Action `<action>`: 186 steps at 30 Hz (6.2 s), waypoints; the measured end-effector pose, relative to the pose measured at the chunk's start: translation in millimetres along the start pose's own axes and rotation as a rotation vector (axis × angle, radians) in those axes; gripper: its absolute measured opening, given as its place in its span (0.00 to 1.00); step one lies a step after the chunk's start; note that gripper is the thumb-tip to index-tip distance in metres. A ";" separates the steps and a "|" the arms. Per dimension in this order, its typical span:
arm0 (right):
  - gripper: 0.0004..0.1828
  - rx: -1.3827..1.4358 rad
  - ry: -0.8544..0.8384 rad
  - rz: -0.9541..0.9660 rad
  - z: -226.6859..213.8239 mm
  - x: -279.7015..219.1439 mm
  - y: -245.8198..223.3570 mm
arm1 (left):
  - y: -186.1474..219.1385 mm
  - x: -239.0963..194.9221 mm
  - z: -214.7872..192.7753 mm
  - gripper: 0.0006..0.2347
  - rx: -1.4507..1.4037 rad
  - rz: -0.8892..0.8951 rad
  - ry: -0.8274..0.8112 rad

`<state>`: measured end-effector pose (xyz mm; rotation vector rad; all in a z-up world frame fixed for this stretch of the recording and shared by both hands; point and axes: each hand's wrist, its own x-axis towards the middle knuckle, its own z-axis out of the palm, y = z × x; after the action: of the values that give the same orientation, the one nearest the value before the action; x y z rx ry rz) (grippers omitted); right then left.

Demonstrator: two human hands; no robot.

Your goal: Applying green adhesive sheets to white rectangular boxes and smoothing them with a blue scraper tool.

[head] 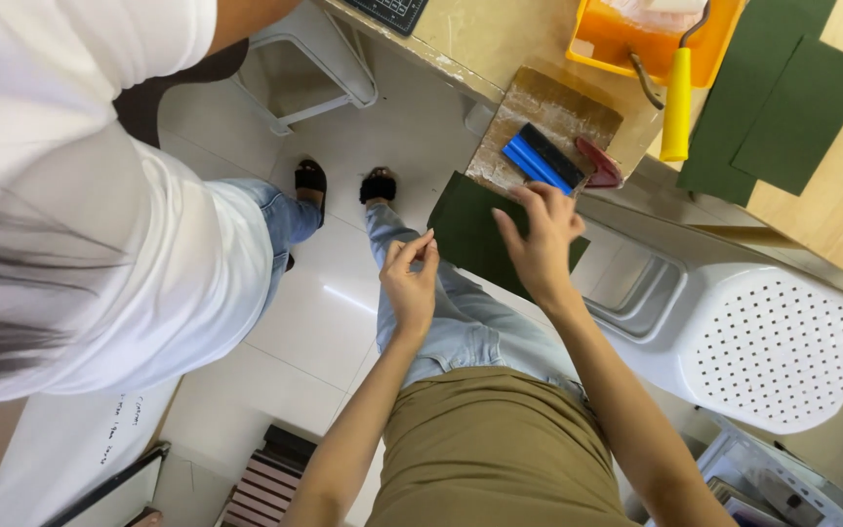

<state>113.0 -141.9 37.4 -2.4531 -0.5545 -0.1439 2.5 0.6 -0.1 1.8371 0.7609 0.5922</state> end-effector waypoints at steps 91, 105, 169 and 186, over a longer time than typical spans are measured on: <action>0.13 0.104 0.061 0.134 70.8 24.3 8.4 | -2.5 -2.3 9.9 0.04 -0.045 0.036 0.075; 0.13 0.089 0.066 0.078 67.7 23.2 9.4 | -1.9 -2.0 10.3 0.03 -0.083 0.044 0.082; 0.10 -0.131 0.188 -0.368 61.8 -5.1 -9.0 | -86.6 79.4 22.2 0.16 -0.084 -0.424 -0.486; 0.13 -0.142 0.169 -0.334 62.6 -10.1 -6.4 | -25.7 50.9 -31.4 0.18 -0.176 -0.061 -0.517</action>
<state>99.4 -103.8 -11.9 -2.4331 -0.9010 -0.5375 9.4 64.6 -9.9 1.6916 0.4004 0.1228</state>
